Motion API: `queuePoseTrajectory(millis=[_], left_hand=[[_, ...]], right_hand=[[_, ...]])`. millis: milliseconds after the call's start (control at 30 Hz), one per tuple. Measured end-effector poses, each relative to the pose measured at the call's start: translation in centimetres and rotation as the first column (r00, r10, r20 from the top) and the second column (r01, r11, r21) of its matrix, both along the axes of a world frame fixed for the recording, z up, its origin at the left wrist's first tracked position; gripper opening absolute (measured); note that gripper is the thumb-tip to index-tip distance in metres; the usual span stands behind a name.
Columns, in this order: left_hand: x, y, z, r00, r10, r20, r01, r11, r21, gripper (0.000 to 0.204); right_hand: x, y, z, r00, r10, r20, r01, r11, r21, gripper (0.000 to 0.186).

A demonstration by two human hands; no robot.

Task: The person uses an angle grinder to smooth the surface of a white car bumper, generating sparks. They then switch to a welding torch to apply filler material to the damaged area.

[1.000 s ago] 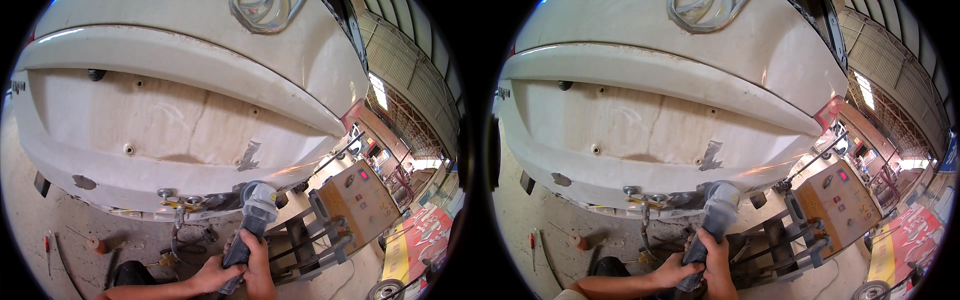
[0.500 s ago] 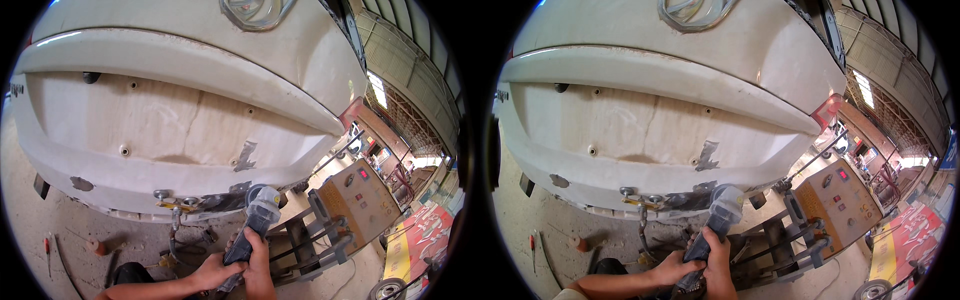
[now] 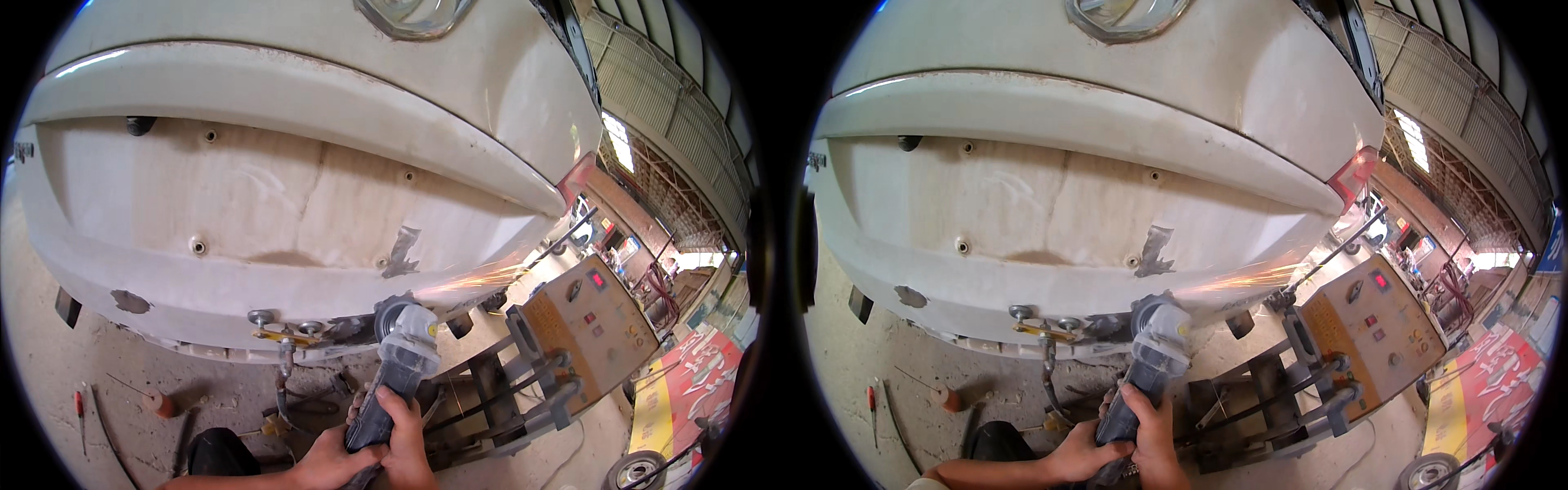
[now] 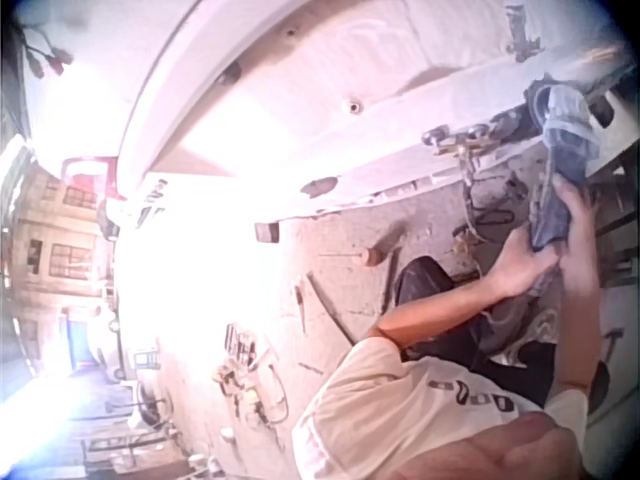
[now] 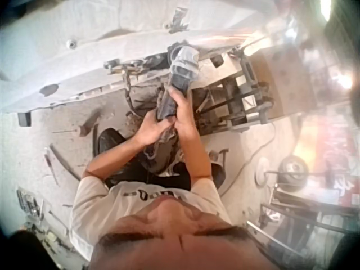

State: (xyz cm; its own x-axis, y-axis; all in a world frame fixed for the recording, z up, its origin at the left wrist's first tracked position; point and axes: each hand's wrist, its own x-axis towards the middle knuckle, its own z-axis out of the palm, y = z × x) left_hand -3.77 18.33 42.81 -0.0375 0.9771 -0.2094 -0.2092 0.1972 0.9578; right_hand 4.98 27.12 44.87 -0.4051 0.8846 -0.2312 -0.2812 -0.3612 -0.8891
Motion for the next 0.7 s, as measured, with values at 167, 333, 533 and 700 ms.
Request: queuePoseTrajectory(millis=[167,333,533,700], left_hand=[[-0.3,-0.2,0.0,1.000,-0.005,0.011,0.005,1.000,-0.002,0.047],[-0.4,-0.5,-0.6,1.000,-0.003,0.011,0.003,1.000,-0.002,0.046],[0.0,-1.0,-0.4,0.973,0.096,0.208,-0.132,0.978,0.164,0.033],[0.2,-1.2,-0.9,0.975,0.116,0.191,-0.149,0.974,0.171,0.035]], right_hand=[[-0.3,-0.2,0.2,1.000,0.013,-0.002,-0.014,1.000,-0.020,0.029],[-0.2,-0.6,-0.2,1.000,-0.002,-0.001,0.002,0.999,-0.039,0.029],[-0.5,-0.5,-0.2,0.999,0.050,-0.003,-0.050,0.999,0.006,0.029],[-0.5,-1.0,0.3,1.000,0.010,0.023,-0.010,1.000,-0.018,0.030]])
